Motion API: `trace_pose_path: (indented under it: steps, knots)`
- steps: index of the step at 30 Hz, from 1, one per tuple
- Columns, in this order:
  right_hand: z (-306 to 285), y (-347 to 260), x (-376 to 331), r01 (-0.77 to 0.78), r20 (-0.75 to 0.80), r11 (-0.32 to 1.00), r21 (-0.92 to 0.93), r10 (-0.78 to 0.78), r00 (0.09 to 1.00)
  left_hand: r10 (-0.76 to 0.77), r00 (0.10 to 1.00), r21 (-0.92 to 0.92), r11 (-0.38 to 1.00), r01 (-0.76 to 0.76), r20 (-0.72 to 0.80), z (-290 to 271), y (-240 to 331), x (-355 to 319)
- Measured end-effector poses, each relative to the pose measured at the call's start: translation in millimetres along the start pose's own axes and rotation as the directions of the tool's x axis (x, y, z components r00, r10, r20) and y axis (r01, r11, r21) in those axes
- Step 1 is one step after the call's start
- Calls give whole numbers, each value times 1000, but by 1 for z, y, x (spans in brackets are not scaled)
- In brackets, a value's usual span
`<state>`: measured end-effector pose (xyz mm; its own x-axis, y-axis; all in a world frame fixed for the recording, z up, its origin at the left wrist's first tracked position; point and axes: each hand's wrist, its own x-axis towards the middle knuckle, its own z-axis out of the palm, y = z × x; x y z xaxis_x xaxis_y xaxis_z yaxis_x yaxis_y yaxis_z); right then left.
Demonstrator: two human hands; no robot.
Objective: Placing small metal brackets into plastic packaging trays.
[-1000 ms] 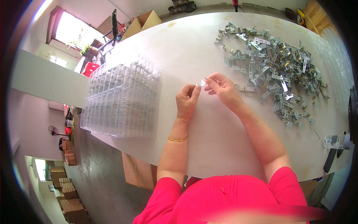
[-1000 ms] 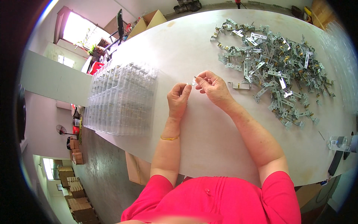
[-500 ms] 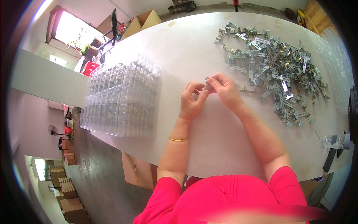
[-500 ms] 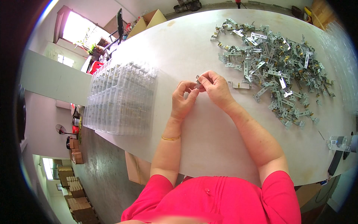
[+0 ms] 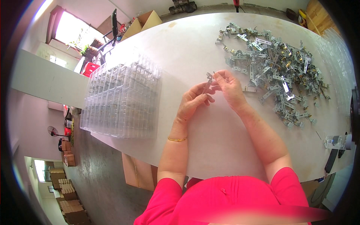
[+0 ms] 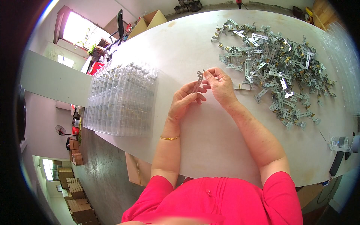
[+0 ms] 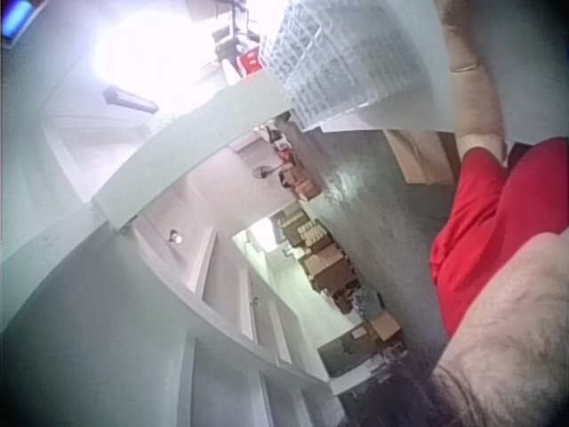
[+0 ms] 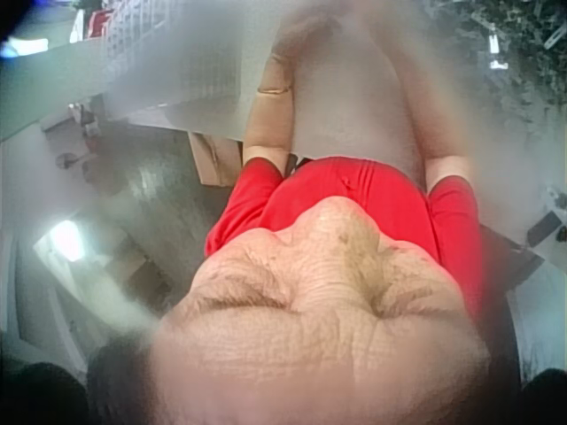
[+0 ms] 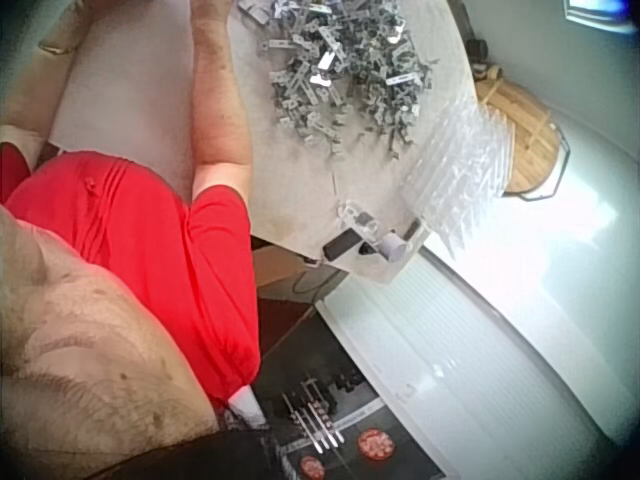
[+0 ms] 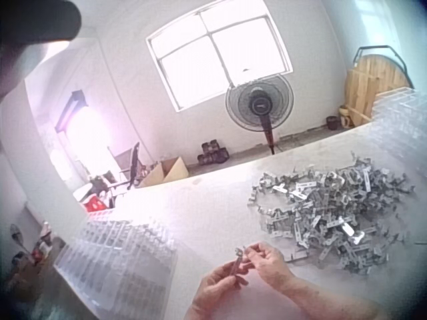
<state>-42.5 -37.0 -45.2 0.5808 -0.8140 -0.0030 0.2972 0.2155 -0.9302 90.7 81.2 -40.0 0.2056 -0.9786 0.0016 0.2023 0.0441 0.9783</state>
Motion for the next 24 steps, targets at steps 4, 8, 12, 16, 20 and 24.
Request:
trace_pose_path:
  steps: [4,8,12,16,20,24]
  knots:
    - [-2,-7,-3,-19,11,980,-196,22,1000,87,988,-32,995,-92,-125,-3,-6,3]
    - [6,-14,-16,107,69,860,-499,-84,994,118,980,-23,992,-124,-161,-5,-7,4]
    - [10,-23,-22,173,146,798,-577,-107,983,142,977,-21,989,-147,-161,-6,-8,5]
    - [10,-22,-23,223,154,759,-611,-162,975,144,979,-18,989,-149,-146,-6,-8,6]
    - [8,-11,-21,336,200,685,-646,-273,941,146,980,15,989,-145,-138,-6,-9,7]
    - [9,-14,-23,386,249,609,-693,-300,921,154,979,6,988,-155,-134,-7,-9,6]
